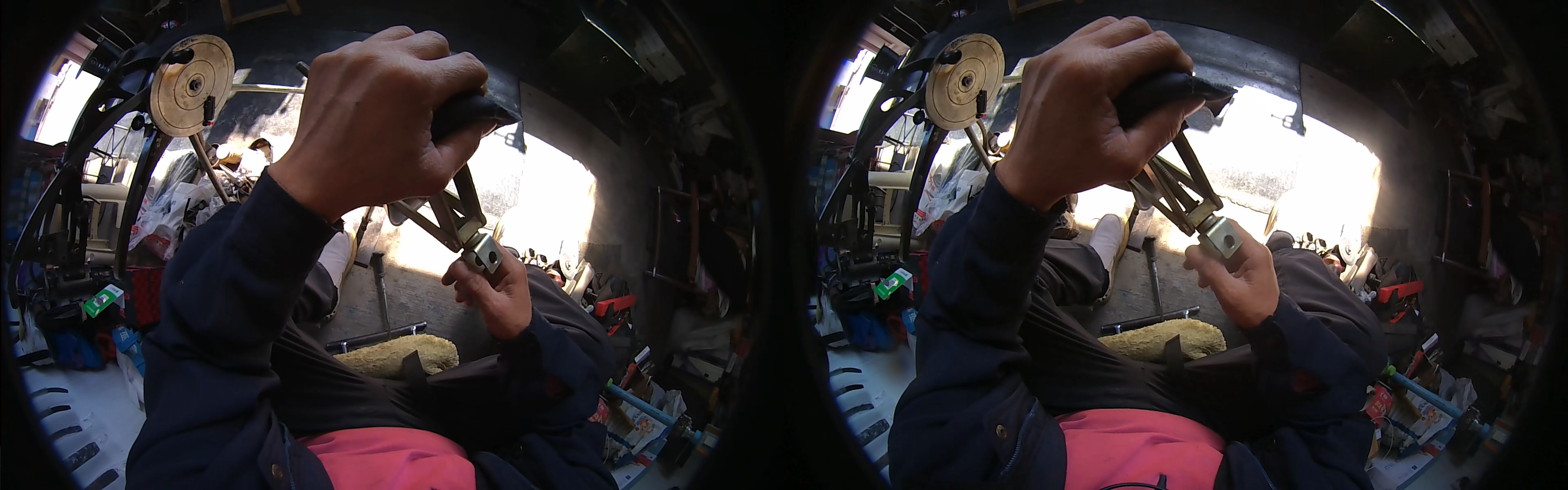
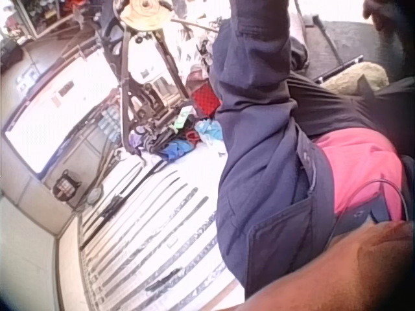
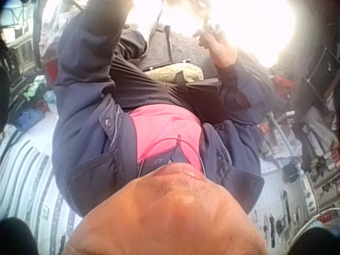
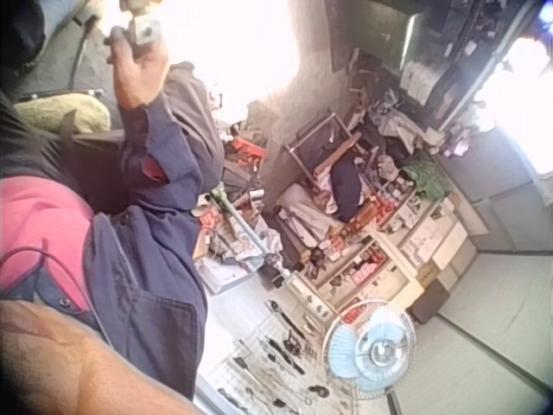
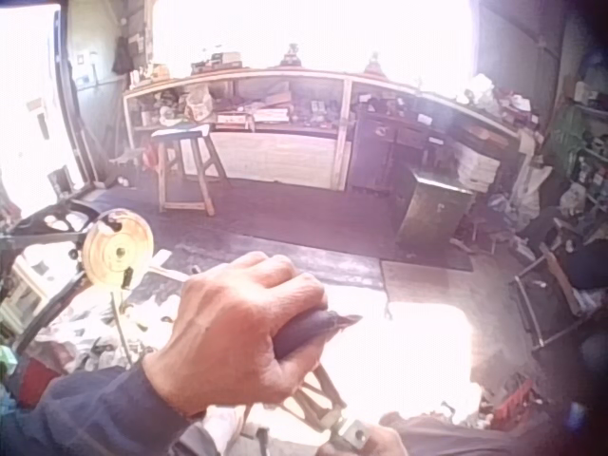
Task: The person sits on the floor and uses pliers to adjust a metal bracket, then switches to a screwdriver to tighten a screw on a small black device. They open a red box containing small parts and continue manipulating the device with the screwdriver.
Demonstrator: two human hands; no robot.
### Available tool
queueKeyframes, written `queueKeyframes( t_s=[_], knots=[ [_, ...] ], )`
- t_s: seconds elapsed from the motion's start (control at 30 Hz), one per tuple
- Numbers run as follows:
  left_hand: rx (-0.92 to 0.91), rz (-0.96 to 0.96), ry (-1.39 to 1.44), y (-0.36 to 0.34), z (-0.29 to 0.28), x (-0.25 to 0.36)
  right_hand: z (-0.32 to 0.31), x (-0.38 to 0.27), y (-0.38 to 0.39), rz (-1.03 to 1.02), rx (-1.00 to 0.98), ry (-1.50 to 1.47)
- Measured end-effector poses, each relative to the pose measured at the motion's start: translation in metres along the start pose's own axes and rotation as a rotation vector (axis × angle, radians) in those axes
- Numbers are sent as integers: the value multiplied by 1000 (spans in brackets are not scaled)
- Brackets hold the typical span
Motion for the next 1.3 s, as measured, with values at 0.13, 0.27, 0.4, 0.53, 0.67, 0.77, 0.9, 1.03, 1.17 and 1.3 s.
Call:
queueKeyframes(
  t_s=[0.13,0.27,0.4,0.53,0.67,0.77,0.9,1.03,1.17,1.3],
  knots=[
    [-5,0,2,1,0,0,-1,4,-1,-31,20,-20],
    [4,4,3,1,0,0,-4,8,-3,-5,-10,-66],
    [0,-6,7,1,0,0,-4,9,-3,14,-35,-116],
    [6,9,-7,0,0,1,-3,9,-2,25,-18,-94],
    [8,11,-7,0,0,2,-4,8,0,18,14,-43],
    [12,10,0,0,0,2,-5,5,0,-16,26,-29],
    [17,7,8,0,0,3,-6,3,-1,-62,79,25],
    [10,9,15,0,0,4,-8,-7,0,-186,181,214],
    [15,8,20,0,-1,4,-10,-9,1,-226,214,286],
    [17,15,5,0,0,2,-9,-4,-2,-189,163,175]
  ],
)
Point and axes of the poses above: each hand's wrist, its own y-axis away from the middle knuckle, its own z-axis out of the palm, x = y × z, the point moved 8 cm from there along -y, towards the middle knuckle, and after that the axes turned 3 degrees about z, right-handed, at the moved point
